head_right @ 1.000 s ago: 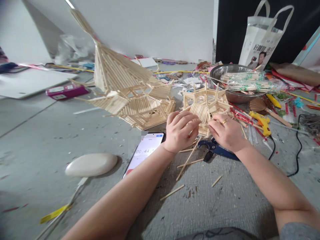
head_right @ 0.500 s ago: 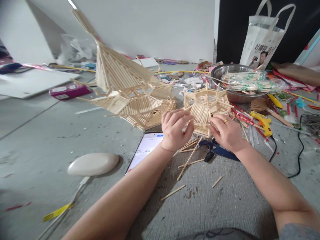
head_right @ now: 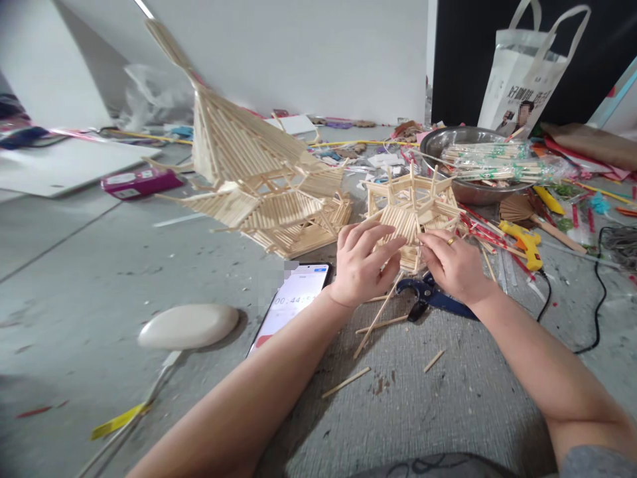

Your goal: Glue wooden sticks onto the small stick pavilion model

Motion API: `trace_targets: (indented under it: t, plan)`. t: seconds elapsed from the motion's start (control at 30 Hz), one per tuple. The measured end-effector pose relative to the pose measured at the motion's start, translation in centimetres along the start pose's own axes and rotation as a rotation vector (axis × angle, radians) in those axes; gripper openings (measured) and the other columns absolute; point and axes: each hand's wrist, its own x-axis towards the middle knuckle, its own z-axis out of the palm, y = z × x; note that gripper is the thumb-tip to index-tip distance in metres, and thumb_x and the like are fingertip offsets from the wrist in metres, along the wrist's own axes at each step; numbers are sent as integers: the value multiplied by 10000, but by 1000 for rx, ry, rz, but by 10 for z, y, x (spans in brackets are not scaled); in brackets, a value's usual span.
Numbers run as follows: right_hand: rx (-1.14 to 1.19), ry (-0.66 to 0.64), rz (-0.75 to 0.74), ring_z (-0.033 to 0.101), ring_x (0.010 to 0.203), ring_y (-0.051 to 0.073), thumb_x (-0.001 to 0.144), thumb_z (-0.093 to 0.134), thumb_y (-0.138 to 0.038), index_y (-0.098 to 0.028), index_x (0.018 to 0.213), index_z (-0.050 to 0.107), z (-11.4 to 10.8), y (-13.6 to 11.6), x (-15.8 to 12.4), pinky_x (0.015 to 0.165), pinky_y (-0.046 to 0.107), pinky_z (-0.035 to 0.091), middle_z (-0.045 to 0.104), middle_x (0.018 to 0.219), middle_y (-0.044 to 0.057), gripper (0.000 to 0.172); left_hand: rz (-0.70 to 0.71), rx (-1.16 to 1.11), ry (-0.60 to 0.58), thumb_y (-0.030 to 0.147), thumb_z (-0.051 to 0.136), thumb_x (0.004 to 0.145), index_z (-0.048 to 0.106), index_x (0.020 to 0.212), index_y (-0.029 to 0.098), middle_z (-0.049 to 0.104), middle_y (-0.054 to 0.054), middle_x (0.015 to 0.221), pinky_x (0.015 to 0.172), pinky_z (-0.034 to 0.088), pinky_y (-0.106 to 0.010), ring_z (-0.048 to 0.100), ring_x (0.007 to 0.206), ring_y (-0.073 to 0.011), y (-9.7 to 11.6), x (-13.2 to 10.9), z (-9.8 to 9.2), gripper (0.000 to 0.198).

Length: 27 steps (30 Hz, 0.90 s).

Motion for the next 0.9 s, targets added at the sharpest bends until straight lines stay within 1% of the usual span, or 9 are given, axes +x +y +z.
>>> trace_targets:
  t: [0.17,0.33,0.43,0.53,0.67,0.77,0.9]
  plan:
    - [-22,23,-16,633,894,179,854,494,-235,-171,1084,553,2,2,-2,750,309,520,666,1001,98,246,-43,-11,-6,261,563,763,589,933,195,656,-67,934,805,382,-378,564,946,-237,2,1,0,185]
    - [-2,7,-13,636,839,169,855,488,-237,-173,1084,544,1,3,-3,735,313,519,662,1000,98,244,-94,10,31,204,541,754,578,868,201,653,-53,895,791,376,-369,564,906,-219,1,1,-2,120]
    - [8,-7,-6,637,829,170,859,481,-243,-174,1071,553,1,2,-3,735,319,519,662,1001,100,235,-56,22,7,222,539,765,581,903,224,648,-45,927,794,372,-371,559,928,-222,1,1,-2,145]
    - [20,-11,-10,638,845,174,860,478,-235,-161,1069,558,0,0,-3,733,319,523,666,988,107,236,-27,31,-9,298,564,777,577,922,222,649,-50,935,801,370,-366,556,936,-224,4,3,1,165]
    - [10,-14,-6,642,876,181,873,452,-239,-176,1071,562,1,-1,-2,738,321,525,680,970,96,234,-113,45,-36,364,559,789,566,913,215,651,-62,945,796,360,-371,548,941,-234,9,5,6,194]
    - [11,-9,0,650,873,175,880,440,-238,-181,1063,568,2,-1,-2,744,307,523,689,969,88,231,-154,34,-47,347,549,801,563,899,220,653,-55,947,811,348,-376,548,947,-231,12,7,9,162]
    - [-9,6,0,668,791,157,885,433,-225,-180,1043,577,2,-1,-2,688,270,521,701,955,74,219,-171,24,-37,306,546,807,559,864,211,660,-44,921,813,344,-374,555,926,-218,13,8,11,111]
